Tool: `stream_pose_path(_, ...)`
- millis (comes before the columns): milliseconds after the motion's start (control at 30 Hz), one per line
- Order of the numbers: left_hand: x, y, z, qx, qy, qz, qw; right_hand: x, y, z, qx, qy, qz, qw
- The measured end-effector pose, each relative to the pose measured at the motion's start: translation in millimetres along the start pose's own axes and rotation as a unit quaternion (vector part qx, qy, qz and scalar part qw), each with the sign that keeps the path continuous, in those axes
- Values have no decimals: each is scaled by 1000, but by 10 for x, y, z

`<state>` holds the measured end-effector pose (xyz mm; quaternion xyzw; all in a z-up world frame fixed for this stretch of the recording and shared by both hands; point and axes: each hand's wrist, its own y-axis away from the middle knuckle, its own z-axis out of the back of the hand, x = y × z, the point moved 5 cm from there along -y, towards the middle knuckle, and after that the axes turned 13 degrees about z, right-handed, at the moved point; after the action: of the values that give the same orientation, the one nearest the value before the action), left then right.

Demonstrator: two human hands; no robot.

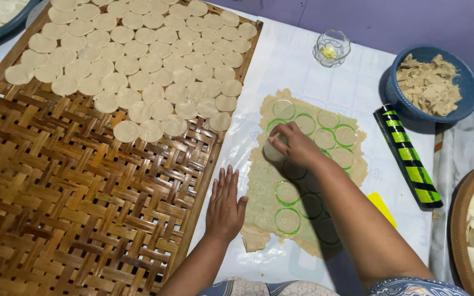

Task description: Prepare small circular dough discs for crackers by rolling out dough and using a circular cutter.

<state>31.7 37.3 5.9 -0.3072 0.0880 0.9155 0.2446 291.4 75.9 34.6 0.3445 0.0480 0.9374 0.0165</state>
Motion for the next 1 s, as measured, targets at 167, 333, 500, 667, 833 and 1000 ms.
stream_pose_path(167,4,-1,-2,-4,-4,-2,1000,70,-38,-249,26,84,-33,996)
stream_pose_path(333,10,-8,-4,-6,-7,-2,1000,103,-47,-242,43,107,-30,993)
stream_pose_path(500,-9,2,5,3,7,1,1000,142,-25,-249,40,130,-23,990)
stream_pose_path(667,-3,-15,-3,0,5,-2,1000,130,-52,-224,38,127,-19,991)
stream_pose_path(833,-18,-4,9,-1,9,-1,1000,89,-4,-187,22,102,-15,994)
stream_pose_path(1000,-20,-15,-1,-5,-2,-1,1000,403,295,-86,9,20,-5,1000)
